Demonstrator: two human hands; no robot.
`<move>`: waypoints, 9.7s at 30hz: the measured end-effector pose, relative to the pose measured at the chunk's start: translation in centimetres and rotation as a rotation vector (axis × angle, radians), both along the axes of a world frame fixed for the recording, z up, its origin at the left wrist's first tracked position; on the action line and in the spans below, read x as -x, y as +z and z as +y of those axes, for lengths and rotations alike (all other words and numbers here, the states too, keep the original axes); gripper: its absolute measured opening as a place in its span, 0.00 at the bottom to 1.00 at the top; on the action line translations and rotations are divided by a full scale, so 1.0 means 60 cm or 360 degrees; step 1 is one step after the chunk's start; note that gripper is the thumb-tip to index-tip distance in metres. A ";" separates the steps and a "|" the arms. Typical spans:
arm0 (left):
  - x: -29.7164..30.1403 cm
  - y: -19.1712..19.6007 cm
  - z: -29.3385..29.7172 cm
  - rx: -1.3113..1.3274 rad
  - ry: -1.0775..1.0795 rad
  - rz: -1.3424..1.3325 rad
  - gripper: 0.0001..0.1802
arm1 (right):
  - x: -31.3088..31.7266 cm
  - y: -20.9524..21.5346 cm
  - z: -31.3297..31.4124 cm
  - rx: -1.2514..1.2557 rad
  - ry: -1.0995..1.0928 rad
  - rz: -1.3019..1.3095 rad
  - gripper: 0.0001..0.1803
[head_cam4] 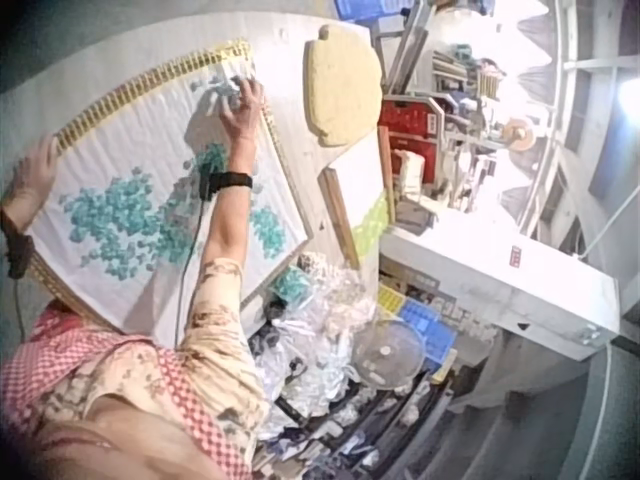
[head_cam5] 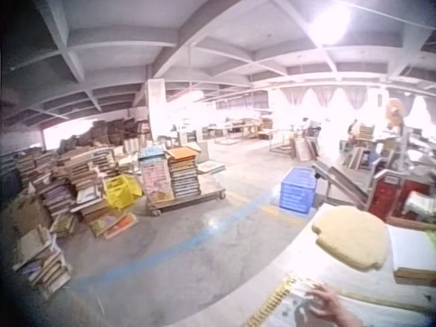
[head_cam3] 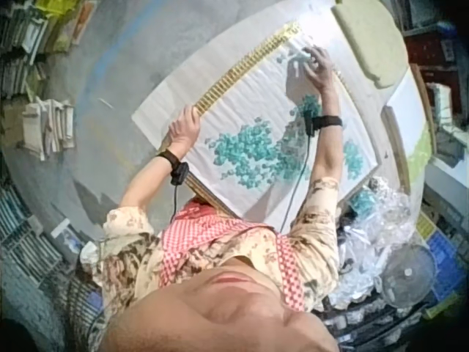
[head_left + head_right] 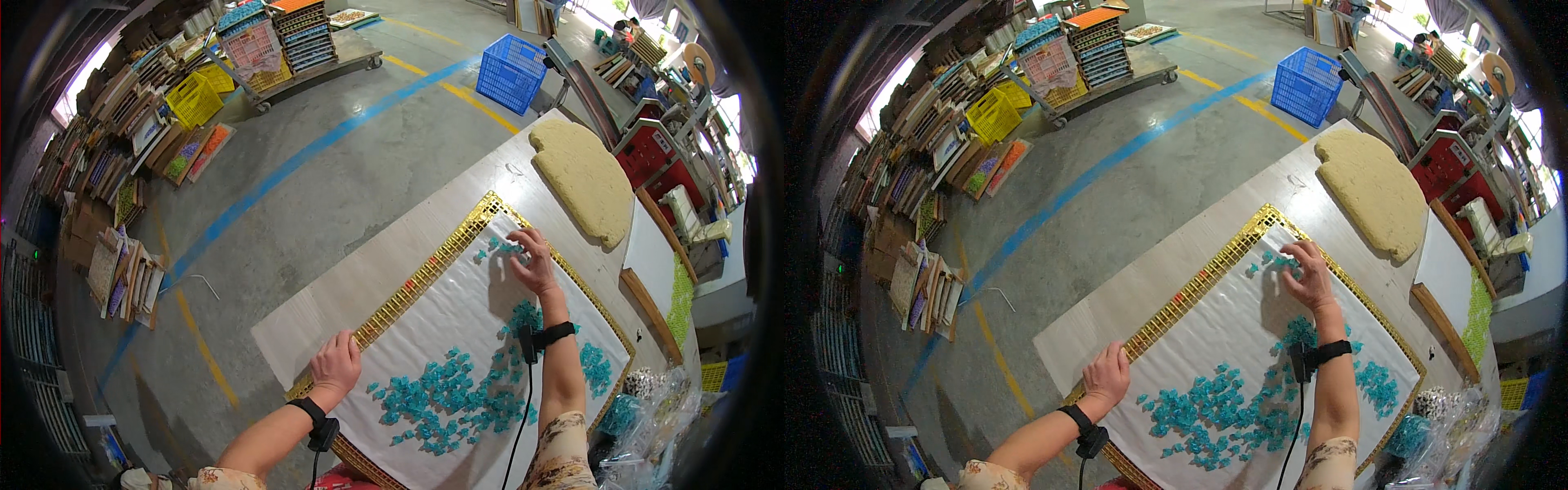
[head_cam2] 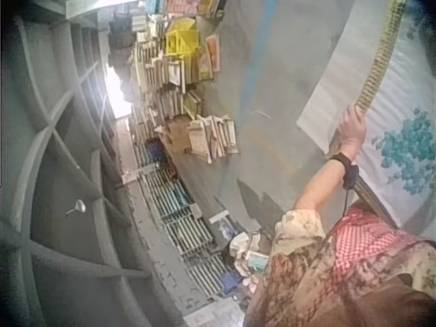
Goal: Arranging small star-shaped plastic components on a tray and then collecting them into a container.
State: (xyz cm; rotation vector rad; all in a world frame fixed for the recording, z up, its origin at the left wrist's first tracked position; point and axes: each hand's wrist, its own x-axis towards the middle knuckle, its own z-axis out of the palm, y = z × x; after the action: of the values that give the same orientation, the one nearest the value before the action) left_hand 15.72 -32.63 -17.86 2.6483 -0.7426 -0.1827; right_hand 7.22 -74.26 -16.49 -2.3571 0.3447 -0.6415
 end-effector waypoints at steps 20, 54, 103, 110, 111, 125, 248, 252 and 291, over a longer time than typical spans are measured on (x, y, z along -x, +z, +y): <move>0.002 -0.004 0.003 0.0016 0.0003 -0.0036 0.10 | 0.017 0.014 0.078 -0.0017 0.0067 0.0150 0.17; 0.016 0.017 0.004 0.0152 0.0071 -0.0051 0.21 | 0.088 0.004 0.073 0.0185 -0.0388 0.0640 0.13; 0.011 0.015 0.010 -0.0298 0.0012 0.0105 0.27 | 0.180 -0.033 0.177 0.0616 -0.0725 0.0640 0.25; 0.014 0.012 0.007 -0.0310 -0.0048 0.0083 0.28 | 0.264 -0.017 0.251 0.0484 -0.0538 0.0329 0.15; 0.016 0.017 0.006 -0.0307 -0.0010 0.0109 0.29 | 0.272 -0.008 0.258 0.0383 -0.0435 0.0469 0.14; -0.042 -0.064 0.022 -0.0089 -0.0030 0.0242 0.17 | 0.258 0.030 0.394 0.0580 -0.0650 0.0936 0.29; 0.225 0.064 -0.346 0.0263 -0.2423 0.0316 0.27 | 0.439 0.004 0.321 -0.0254 -0.0768 0.0107 0.29; 0.161 0.079 -0.352 0.0436 -0.2390 0.0367 0.25 | 0.434 0.008 0.273 -0.0276 -0.0727 -0.0045 0.27; 0.102 0.035 0.130 0.0227 -0.0667 -0.0185 0.28 | 0.162 0.030 0.613 0.0790 0.0556 0.0559 0.29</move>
State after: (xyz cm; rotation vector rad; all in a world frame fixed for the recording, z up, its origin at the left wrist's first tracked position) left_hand 9.58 -24.82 -15.77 2.3561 -1.2940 -0.0829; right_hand -2.50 -37.45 -14.67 -2.9138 -0.0972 -0.1489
